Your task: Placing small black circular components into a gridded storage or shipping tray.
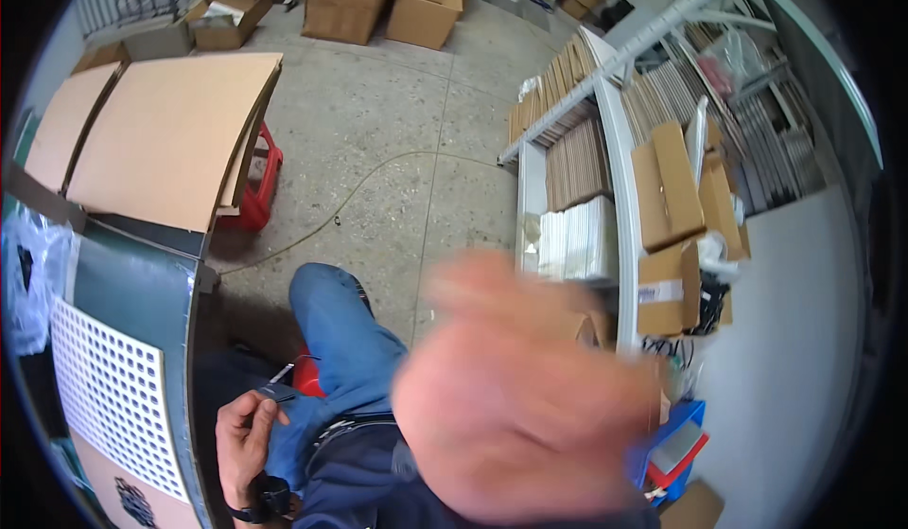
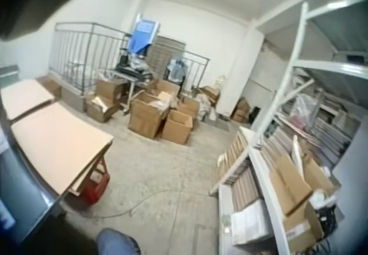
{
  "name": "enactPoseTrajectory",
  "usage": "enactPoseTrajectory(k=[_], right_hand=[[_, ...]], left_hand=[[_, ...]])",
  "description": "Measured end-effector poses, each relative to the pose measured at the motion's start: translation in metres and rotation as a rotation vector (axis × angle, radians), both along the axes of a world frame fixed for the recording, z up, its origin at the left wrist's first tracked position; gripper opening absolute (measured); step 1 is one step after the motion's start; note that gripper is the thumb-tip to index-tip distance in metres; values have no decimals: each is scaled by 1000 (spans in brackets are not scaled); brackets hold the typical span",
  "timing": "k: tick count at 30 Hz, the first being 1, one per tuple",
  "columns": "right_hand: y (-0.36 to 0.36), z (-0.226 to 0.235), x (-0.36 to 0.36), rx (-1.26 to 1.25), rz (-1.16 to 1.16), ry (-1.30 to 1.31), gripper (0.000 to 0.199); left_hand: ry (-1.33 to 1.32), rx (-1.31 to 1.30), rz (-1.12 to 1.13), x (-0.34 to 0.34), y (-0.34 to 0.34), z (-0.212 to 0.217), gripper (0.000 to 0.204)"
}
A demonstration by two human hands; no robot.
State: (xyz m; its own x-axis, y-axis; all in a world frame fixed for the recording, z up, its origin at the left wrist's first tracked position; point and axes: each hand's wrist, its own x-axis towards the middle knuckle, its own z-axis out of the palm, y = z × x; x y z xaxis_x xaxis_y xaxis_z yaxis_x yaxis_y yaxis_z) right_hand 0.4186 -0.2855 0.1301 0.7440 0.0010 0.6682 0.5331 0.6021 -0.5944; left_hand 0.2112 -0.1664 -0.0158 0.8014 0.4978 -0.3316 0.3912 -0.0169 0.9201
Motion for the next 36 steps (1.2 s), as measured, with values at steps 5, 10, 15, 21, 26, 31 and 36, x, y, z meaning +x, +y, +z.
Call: enactPoseTrajectory(k=[5,10,15,21,26,31,36], right_hand=[[-13,67,26,568,-76,-206,23],[-41,44,26,394,-17,-217,16],[-27,16,25,225,-49,-275,10],[32,-35,16,152,11,-292,6],[18,-101,43,-236,-67,-341,12],[-2,-209,30,-684,-50,-21,36],[-43,-228,29,-868,558,320,44]], left_hand=[[-43,40,6,16,-11,-14,23],[-42,-20,55,25,-10,-19,23],[-119,-53,62,51,-17,-18,21],[-62,22,83,24,5,-10,17],[-89,-38,84,34,-4,-36,17],[-98,86,-38,46,-9,13,22],[-277,-28,-81,58,1,4,22]])
